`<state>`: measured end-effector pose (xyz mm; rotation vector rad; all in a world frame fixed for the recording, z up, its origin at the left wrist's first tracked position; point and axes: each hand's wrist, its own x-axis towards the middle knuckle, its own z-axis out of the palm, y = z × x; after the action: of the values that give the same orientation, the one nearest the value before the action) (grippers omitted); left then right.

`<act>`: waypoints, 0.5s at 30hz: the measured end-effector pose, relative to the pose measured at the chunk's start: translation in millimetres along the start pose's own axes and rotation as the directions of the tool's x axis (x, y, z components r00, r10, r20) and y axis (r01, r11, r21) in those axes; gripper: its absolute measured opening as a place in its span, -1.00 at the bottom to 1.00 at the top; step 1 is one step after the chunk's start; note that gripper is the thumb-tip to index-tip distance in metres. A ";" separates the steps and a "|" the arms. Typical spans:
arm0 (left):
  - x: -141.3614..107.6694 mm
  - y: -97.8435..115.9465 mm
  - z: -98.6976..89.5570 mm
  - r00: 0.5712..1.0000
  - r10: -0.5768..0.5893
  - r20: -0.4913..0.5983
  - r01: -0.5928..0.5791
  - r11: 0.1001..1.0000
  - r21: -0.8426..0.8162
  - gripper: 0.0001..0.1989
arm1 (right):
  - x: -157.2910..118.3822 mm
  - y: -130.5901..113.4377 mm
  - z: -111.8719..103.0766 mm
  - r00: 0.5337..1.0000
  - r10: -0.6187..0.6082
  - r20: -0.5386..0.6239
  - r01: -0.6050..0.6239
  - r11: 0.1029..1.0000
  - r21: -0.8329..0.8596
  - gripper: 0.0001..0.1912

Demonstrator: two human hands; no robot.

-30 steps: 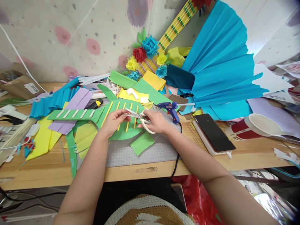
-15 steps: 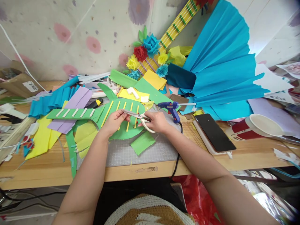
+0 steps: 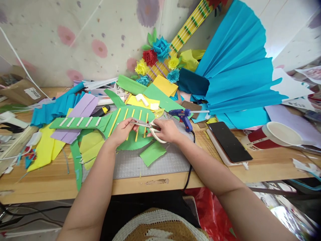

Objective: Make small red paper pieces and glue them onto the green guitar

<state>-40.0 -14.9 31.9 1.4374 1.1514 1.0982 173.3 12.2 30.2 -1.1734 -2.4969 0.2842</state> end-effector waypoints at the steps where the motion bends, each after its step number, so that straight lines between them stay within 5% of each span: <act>1: -0.1 0.0 0.1 1.000 0.000 0.000 0.000 1.000 0.001 -0.72 | 0.1 0.3 0.5 1.000 0.008 -0.002 -0.008 1.000 0.000 -0.58; 15: -2.4 11.4 5.3 1.000 -0.028 0.012 0.028 0.998 -0.047 -0.76 | -0.2 1.0 -2.9 0.999 0.001 0.037 -0.001 1.000 0.007 -0.56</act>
<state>-33.7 -19.1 42.2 1.3854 1.1269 1.0895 175.3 12.7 32.4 -1.1775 -2.5248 0.3172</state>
